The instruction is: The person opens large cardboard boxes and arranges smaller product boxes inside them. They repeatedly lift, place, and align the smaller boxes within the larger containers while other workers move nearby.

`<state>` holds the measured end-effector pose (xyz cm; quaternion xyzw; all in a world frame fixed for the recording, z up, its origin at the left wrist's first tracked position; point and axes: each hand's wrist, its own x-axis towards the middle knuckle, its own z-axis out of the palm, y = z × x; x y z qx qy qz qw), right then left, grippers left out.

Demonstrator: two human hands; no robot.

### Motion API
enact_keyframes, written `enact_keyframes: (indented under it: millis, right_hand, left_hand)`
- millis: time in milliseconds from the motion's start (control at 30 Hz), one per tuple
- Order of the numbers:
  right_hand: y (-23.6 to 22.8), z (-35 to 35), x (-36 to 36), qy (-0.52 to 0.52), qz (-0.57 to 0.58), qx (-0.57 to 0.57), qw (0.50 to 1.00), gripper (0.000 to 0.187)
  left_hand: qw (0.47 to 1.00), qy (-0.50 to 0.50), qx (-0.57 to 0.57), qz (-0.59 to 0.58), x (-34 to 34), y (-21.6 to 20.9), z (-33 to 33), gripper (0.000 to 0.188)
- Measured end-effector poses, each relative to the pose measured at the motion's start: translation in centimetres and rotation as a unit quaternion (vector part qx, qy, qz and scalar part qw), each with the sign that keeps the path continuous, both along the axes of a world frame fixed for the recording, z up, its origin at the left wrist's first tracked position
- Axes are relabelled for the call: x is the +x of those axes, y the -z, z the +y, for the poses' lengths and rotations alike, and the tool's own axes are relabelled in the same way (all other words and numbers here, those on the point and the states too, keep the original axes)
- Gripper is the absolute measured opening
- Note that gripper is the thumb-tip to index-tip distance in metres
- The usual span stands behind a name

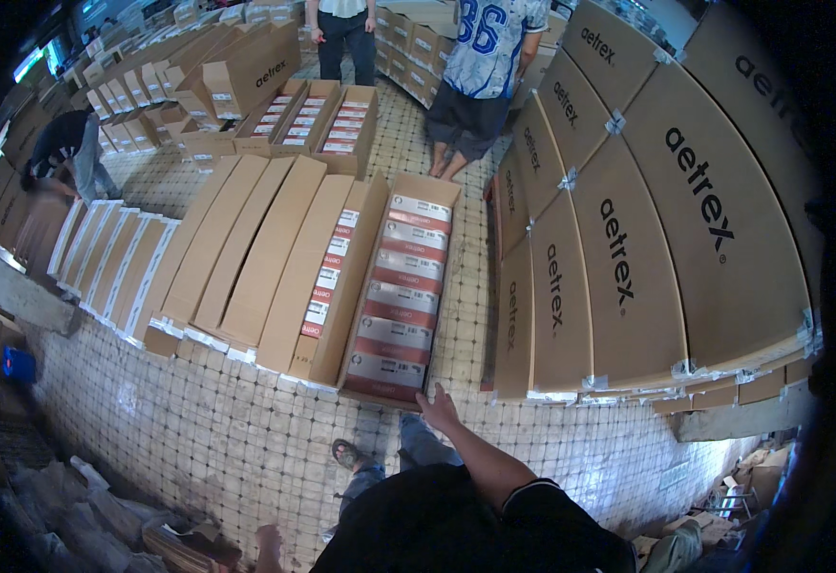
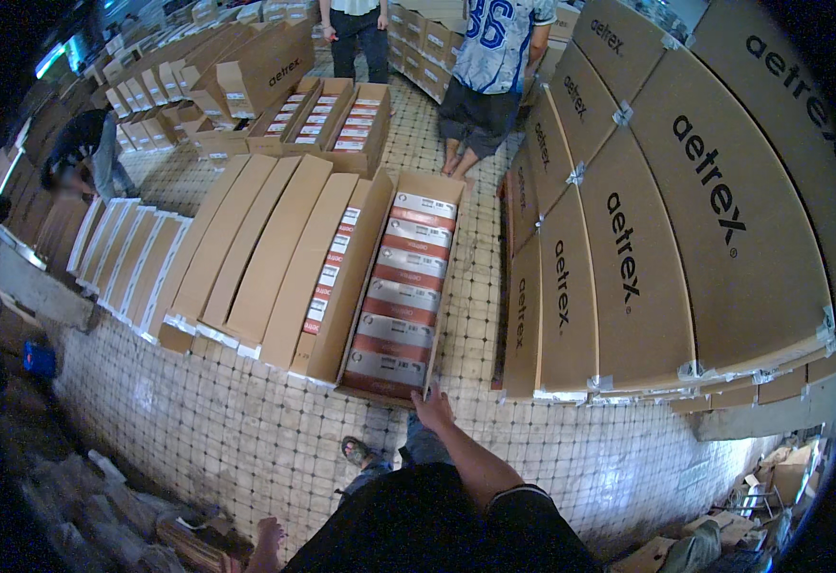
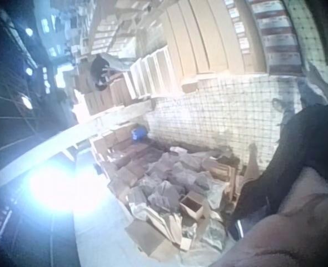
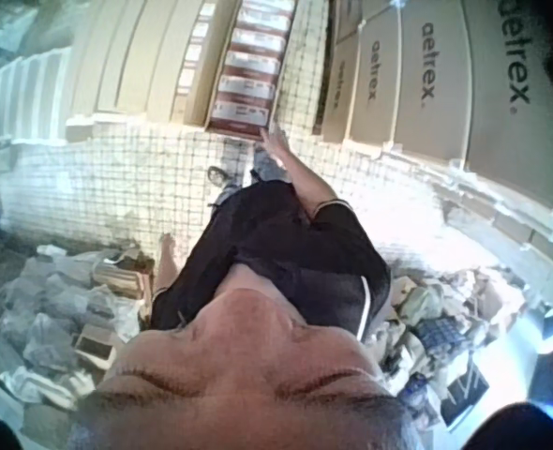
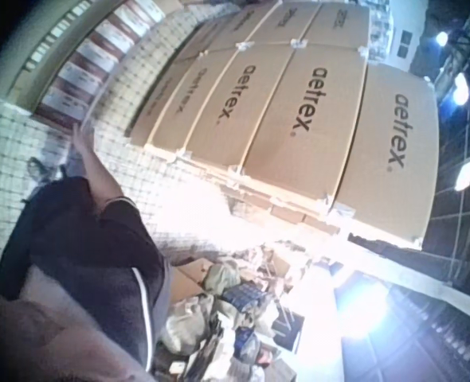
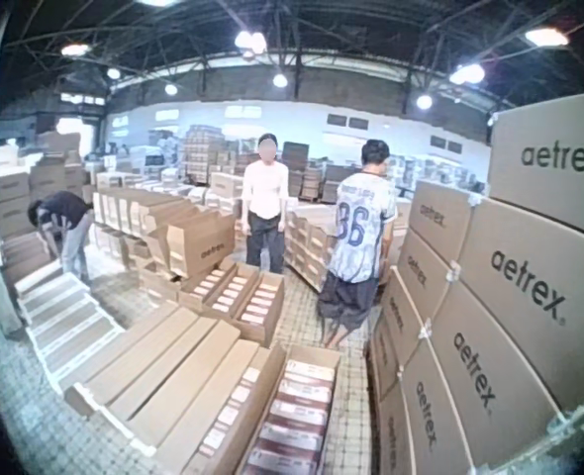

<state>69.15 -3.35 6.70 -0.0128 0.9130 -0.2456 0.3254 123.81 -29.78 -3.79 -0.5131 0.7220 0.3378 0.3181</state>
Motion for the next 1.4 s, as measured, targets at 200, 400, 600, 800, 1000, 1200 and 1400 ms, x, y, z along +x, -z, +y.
enact_keyframes:
  millis: [200, 400, 600, 800, 1000, 1200, 1400]
  right_hand:
    - [-0.2, -1.8, -0.2, -0.009, -0.079, 0.055, 0.995, 0.068]
    - [-0.2, -1.7, 0.7, -0.063, -0.055, 0.043, 0.996, 0.058]
    - [-0.5, -1.5, -0.4, -0.027, -0.110, 0.037, 0.993, 0.053]
    - [1.4, -0.5, -0.3, -0.186, -0.030, 0.049, 0.981, 0.060]
    - [2.4, -0.6, -1.0, -0.080, -0.114, 0.034, 0.990, 0.068]
    - [2.1, -0.7, -2.0, -0.113, -0.154, 0.041, 0.981, 0.074]
    - [2.8, -0.3, -2.0, -0.135, -0.147, 0.032, 0.979, 0.076]
  left_hand:
    - [0.920, -0.355, 0.101, 0.135, -1.6, -0.8, 4.1, 0.014]
    - [0.827, -0.432, 0.211, 0.292, -16.0, -4.2, 8.6, 0.036]
    - [0.960, -0.098, 0.076, 0.249, -21.8, -8.6, 8.4, 0.033]
    - [0.903, -0.381, 0.065, 0.188, -17.7, -7.4, 5.4, 0.031]
    - [0.850, -0.457, 0.112, 0.235, -16.6, -8.5, 6.0, 0.034]
    - [0.953, -0.242, 0.065, 0.172, -23.4, -10.6, 8.4, 0.039]
    - [0.963, -0.216, 0.044, 0.158, -27.4, -12.5, 7.7, 0.038]
